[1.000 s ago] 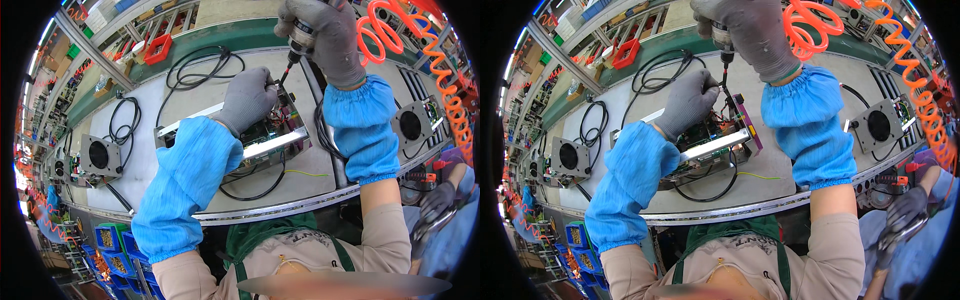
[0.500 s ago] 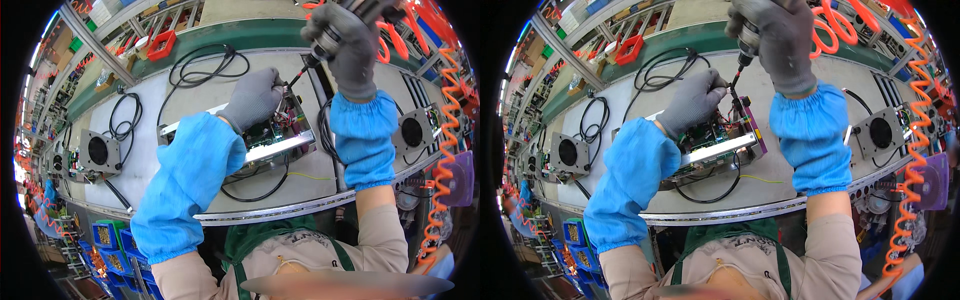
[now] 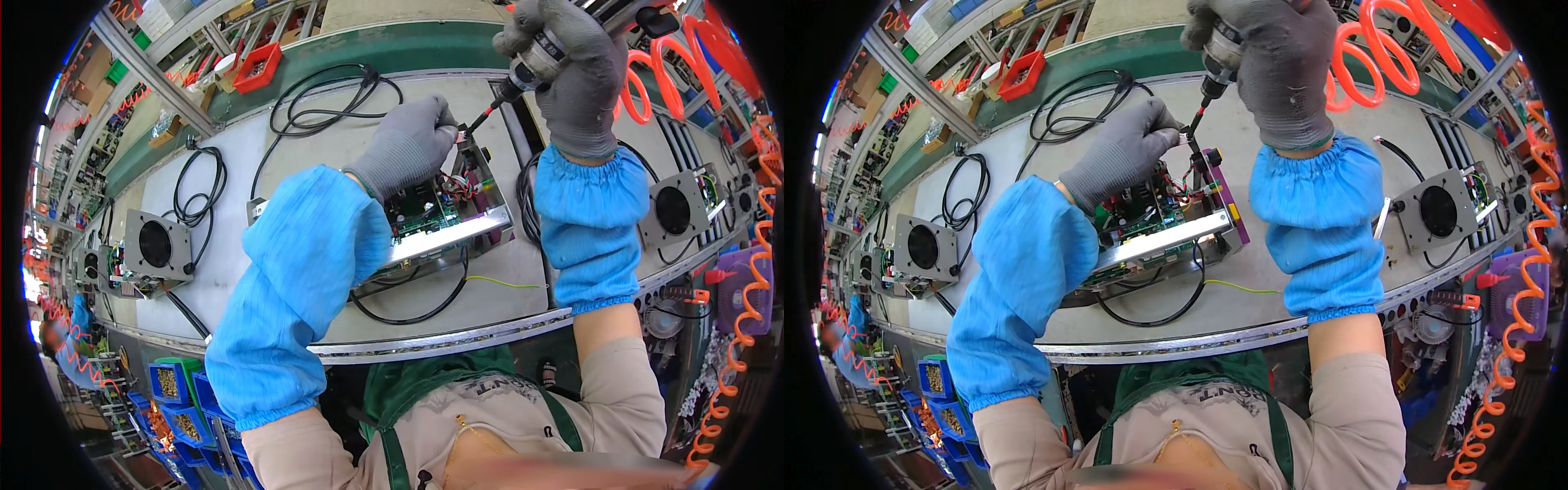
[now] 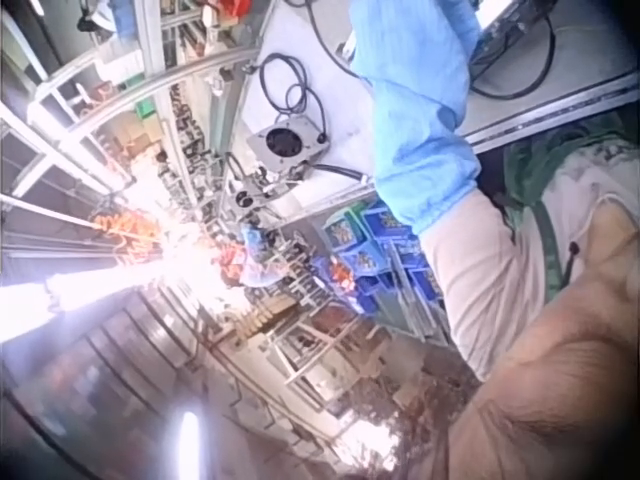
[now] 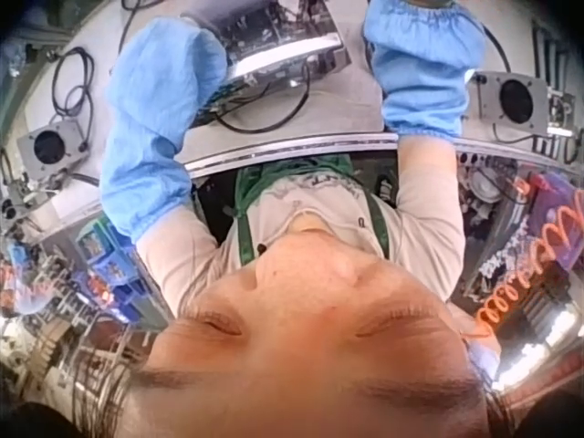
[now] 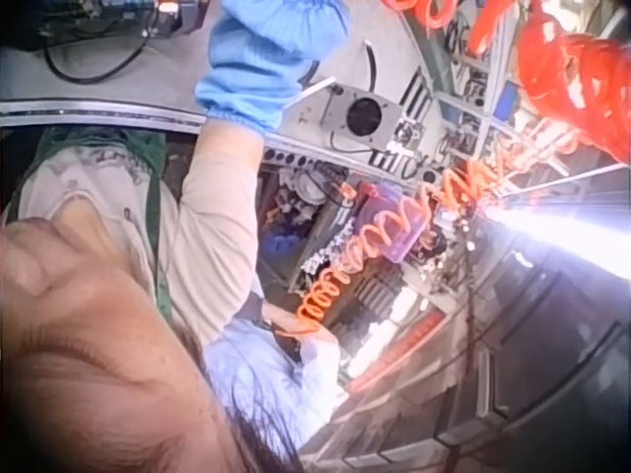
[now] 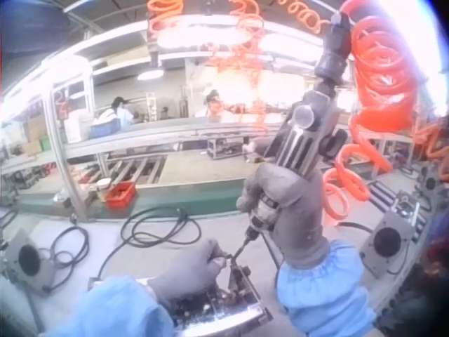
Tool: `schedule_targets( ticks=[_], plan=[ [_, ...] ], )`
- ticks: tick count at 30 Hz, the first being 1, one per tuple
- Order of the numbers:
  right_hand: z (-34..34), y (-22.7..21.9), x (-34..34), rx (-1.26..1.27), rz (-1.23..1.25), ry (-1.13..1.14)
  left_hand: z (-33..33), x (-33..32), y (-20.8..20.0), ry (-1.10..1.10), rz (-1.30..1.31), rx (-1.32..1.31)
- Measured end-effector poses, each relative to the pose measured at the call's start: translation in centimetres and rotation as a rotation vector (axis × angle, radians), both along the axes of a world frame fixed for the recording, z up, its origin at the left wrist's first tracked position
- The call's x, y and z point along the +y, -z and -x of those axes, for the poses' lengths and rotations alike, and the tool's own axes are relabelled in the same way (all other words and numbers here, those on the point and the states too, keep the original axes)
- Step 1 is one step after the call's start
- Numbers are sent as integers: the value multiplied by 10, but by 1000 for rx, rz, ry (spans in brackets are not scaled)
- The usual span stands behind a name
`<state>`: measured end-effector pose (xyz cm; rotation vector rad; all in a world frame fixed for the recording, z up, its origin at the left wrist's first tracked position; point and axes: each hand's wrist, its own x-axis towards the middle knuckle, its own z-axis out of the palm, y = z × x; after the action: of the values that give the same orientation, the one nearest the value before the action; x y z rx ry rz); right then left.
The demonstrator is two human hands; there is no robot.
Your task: Assembling electronic components using an electric screwdriver and hand tools on a production line.
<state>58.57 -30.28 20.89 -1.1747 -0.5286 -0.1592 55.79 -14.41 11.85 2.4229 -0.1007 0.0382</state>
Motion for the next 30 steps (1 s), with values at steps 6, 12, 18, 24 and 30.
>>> schedule_targets(
  ticks=[6,12,18,24,30],
  plan=[
    [7,-17,17,4,116,13,-1,0,-2,34,34,8],
    [-14,-13,27,-36,52,-153,-3,4,0,58,54,1],
    [-15,-15,28,-62,122,-189,-5,2,4,72,35,-46],
    [-12,-14,28,-14,185,-143,1,-3,11,80,-96,-206],
    [-32,6,36,22,145,-260,63,18,-24,-39,-101,-357]
  ],
)
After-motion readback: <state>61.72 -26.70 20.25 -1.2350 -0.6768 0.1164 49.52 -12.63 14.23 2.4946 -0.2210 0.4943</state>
